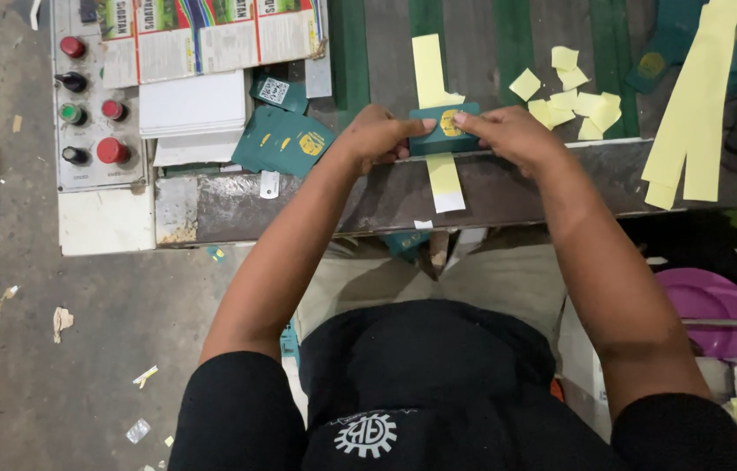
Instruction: Applying adhesive strips and labels to small green product boxes and stacking them at a workbench.
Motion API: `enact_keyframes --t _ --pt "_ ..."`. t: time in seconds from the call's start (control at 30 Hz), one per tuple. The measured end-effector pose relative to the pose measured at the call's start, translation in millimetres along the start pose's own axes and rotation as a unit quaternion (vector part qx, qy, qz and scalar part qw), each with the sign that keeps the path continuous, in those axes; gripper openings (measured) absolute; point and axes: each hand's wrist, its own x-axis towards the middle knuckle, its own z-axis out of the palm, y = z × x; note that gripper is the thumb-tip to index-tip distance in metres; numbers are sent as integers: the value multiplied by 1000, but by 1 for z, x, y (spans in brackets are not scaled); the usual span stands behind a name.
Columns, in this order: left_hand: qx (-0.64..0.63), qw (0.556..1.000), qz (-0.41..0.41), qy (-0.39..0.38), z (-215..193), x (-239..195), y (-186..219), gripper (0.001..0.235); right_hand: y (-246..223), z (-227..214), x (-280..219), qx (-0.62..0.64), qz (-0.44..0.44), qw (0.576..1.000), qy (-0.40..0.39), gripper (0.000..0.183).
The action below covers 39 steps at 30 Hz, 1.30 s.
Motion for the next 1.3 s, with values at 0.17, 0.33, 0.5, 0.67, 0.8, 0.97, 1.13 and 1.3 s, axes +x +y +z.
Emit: enact_keyframes --t 0.17,0.33,0.5,0.67,0.8,0.97,1.13,1.3 --pt "66 997 19 23 0 -13 12 54 2 -1 2 -19 -20 1000 11 70" --pt "221 971 49 73 8 -39 14 59 7 0 6 -9 -53 998 15 70" --pt "384 762 493 170 14 -53 1 41 -9 2 -6 -36 -56 997 29 64" --pt "340 780 500 160 18 -45 -13 32 5 1 4 -8 -88 996 25 62" --pt "330 782 505 156 15 -46 -9 30 15 -12 73 80 -214 971 66 56" --pt "344 781 499 148 14 -43 -6 30 -15 -9 151 -226 -372 886 162 47" --pt "345 780 493 175 15 -42 -9 29 -56 1 157 -359 -349 848 174 42" --pt "345 803 458 164 15 -45 -10 34 -54 -11 144 -47 -187 981 -2 57"
